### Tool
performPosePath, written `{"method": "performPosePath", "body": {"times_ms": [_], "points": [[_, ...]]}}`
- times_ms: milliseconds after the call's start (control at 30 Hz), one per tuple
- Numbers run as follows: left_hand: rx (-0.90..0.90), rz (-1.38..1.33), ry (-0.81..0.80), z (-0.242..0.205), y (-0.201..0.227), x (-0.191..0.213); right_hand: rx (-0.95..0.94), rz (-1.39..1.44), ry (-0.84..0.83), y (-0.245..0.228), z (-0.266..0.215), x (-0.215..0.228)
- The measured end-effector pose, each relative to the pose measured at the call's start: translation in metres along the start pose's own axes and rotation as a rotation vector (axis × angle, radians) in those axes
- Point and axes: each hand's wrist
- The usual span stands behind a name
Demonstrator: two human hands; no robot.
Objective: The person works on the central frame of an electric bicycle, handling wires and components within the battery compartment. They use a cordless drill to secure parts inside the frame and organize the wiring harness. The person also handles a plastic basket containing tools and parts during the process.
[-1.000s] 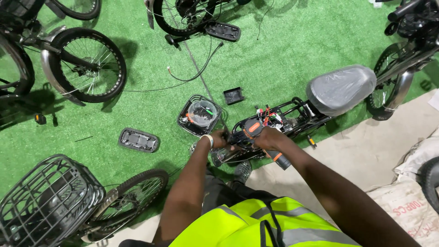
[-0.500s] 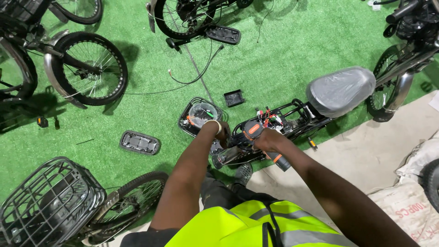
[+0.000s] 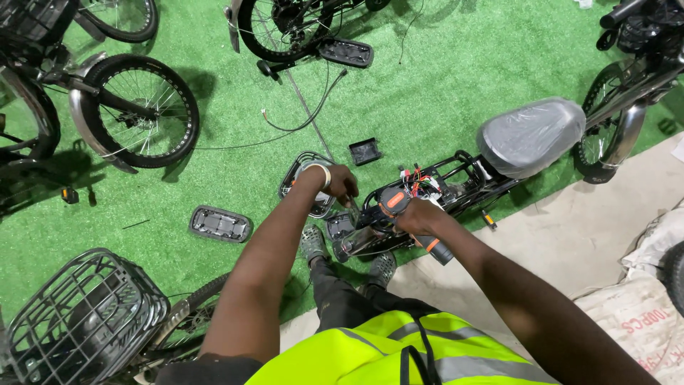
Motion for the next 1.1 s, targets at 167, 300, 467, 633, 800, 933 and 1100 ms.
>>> {"method": "performPosePath", "body": {"times_ms": [167, 300, 467, 633, 800, 933, 1100], "points": [[0.012, -0.116, 0.285, -0.004, 0.003, 0.01, 0.03, 0.026, 0.024, 0.0, 0.002, 0.0], [0.174, -0.114, 0.211, -0.018, 0.027, -0.009, 0.044, 0.024, 0.011, 0.001, -0.006, 0.004], [0.178, -0.225, 0.263, -0.009, 0.028, -0.019, 0.044, 0.091, 0.033, 0.02, 0.015, -0.011], [0.24, -0.768, 0.306, 0.018, -0.017, -0.055, 0.031, 0.0, -0.007, 0.006, 0.008, -0.002], [0.33, -0.988, 0.327, 0.067, -0.061, -0.073, 0.035, -0.079, -0.033, -0.009, -0.016, 0.012], [0.361, -0.847, 0.291, 0.038, -0.031, -0.055, 0.042, -0.037, -0.014, -0.006, -0.003, 0.005], [0.352, -0.862, 0.24, 0.022, -0.013, -0.045, -0.268, -0.223, -0.235, -0.022, 0.011, 0.009]]}}
Point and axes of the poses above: each hand's wrist, its own z-axis towards the middle knuckle, its own x-axis out of the back of the hand, y = z × x, and after that the axes turned 7 degrees about -z, right-handed
